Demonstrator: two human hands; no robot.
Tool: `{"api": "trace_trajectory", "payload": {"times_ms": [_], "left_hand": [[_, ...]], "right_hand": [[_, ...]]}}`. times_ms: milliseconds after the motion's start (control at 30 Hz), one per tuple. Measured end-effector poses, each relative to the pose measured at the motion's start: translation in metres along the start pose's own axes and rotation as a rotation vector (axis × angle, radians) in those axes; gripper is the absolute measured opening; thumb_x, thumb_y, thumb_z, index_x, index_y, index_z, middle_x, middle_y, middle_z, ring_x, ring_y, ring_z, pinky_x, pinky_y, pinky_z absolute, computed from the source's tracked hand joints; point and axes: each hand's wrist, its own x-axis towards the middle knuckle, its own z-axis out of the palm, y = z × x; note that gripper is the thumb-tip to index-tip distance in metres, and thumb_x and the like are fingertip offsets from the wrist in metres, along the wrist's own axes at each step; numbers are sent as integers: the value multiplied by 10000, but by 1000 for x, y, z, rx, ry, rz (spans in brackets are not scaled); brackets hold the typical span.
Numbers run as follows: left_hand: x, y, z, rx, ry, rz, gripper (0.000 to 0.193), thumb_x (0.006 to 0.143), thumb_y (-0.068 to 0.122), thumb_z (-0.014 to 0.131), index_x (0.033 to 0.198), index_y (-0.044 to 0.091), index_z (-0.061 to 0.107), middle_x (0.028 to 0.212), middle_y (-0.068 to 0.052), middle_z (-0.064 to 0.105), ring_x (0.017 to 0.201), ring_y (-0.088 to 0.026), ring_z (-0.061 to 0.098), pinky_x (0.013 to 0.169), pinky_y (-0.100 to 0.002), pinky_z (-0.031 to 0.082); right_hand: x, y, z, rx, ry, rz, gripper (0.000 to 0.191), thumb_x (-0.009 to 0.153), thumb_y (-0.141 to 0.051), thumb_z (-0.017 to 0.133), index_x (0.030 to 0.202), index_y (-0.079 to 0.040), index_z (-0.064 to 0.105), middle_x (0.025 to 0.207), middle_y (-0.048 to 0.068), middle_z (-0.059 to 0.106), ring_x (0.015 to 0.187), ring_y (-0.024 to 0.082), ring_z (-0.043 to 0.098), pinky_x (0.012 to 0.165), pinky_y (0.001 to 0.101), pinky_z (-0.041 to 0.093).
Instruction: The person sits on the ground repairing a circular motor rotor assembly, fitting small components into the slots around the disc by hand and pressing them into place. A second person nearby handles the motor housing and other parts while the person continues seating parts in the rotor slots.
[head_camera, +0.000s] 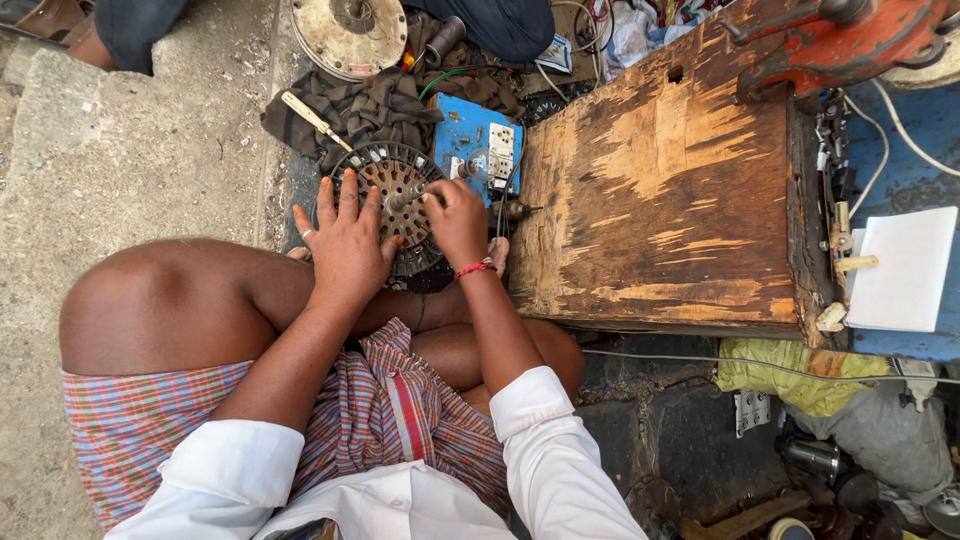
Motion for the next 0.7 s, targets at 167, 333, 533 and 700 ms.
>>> {"api": "trace_trajectory", "payload": {"times_ms": [167,333,533,700], "left_hand": [[1,-1,1,-3,5,-3,776,756,383,847,1436,103,601,1622,-197,341,1498,-445,258,1108,-777,146],[1,-1,2,19,10,5,767,759,392,840,1429,102,605,1625,-195,338,1496,-448,258,1103,-782,152],[0,-2,1,5,10,2,776,756,383,841,1438,100,602,1627,-195,339,1501,-445,256,1097,-784,147],[1,-1,1,7,16,2,776,752,389,840,1434,106,600,1627,-190,340,1503,-441,253,1104,-780,143]], "right_hand": [[3,2,4,37,-39,45,113,884,-163,707,946,-74,738,924,62,722,802,227,717,750,391,569],[4,-3,7,-222,29,-92,102,867,-157,692,893,-86,760,913,65,742,871,282,701,811,458,510],[1,-9,6,-169,-22,-2,108,914,-156,658,950,-86,732,957,68,717,901,263,683,878,433,516],[4,-6,7,-240,-9,-100,90,898,-159,689,924,-76,709,897,77,706,895,278,684,889,443,504]]}}
